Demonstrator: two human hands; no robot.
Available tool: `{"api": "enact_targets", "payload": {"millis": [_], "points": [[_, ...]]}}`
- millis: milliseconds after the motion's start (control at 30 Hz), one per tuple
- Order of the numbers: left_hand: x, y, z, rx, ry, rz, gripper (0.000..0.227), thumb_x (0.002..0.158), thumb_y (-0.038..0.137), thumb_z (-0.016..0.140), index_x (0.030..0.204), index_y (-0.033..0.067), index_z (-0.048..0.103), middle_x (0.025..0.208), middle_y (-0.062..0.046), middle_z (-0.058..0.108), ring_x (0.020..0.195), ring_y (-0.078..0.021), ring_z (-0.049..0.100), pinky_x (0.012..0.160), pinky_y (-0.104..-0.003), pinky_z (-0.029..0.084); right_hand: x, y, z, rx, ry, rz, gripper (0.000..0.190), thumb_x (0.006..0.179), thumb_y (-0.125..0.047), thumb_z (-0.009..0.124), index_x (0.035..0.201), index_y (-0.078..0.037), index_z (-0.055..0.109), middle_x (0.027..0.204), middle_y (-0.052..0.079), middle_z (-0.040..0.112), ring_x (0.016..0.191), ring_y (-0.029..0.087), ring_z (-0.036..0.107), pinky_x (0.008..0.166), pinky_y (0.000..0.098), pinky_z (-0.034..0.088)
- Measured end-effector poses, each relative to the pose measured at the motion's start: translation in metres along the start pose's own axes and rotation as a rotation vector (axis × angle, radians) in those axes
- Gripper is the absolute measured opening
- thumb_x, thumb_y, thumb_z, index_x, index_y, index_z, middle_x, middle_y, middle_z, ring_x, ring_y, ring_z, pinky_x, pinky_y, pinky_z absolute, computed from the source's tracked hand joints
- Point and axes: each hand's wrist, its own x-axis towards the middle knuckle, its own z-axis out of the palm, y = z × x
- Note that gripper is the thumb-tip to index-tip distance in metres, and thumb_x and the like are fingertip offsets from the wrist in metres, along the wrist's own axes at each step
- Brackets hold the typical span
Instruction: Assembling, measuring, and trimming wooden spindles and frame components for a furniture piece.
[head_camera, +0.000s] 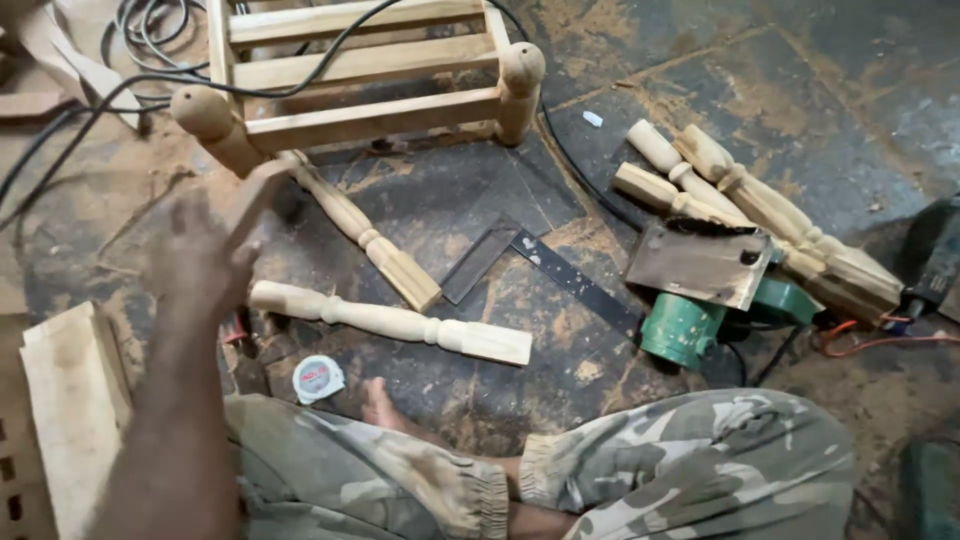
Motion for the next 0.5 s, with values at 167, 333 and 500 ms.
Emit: {"api": "enact_targets", "payload": {"millis": [167, 333, 500], "points": [[-0.047, 0.087, -0.117, -0.633, -0.194, -0.208, 0.054, 0.097, 0.033, 0.066, 0.147, 0.016, 0.059, 0.121, -0.014, 0.074, 0.108, -0.0268, 0.071, 0.099, -0.042, 0.054, 0.007, 0.073, -0.119, -0.02, 0.067, 0.057, 0.029, 0.101, -0.018, 0.054, 0.115, 0.006, 0.062, 0.094, 0.015, 0.07, 0.077, 0.024, 0.069, 0.07, 0.0397, 0.058], [-0.051, 0.113, -0.097, -0.494, -0.395, -0.164, 0.053, 0.094, 0.036, 0.068, 0.144, 0.0187, 0.06, 0.122, -0.011, 0.074, 0.108, -0.0261, 0.071, 0.096, -0.041, 0.054, 0.091, 0.123, -0.233, -0.078, 0.129, 0.088, 0.031, 0.1, -0.017, 0.055, 0.114, 0.01, 0.062, 0.09, 0.016, 0.067, 0.073, 0.025, 0.066, 0.066, 0.041, 0.055], [-0.048, 0.097, -0.064, -0.491, -0.392, -0.114, 0.053, 0.092, 0.034, 0.073, 0.141, 0.0136, 0.064, 0.118, -0.017, 0.074, 0.105, -0.0279, 0.072, 0.095, -0.042, 0.055, 0.196, 0.124, -0.267, -0.132, 0.167, 0.117, 0.034, 0.1, -0.017, 0.057, 0.114, 0.013, 0.062, 0.086, 0.016, 0.064, 0.069, 0.026, 0.063, 0.061, 0.0424, 0.052]]}}
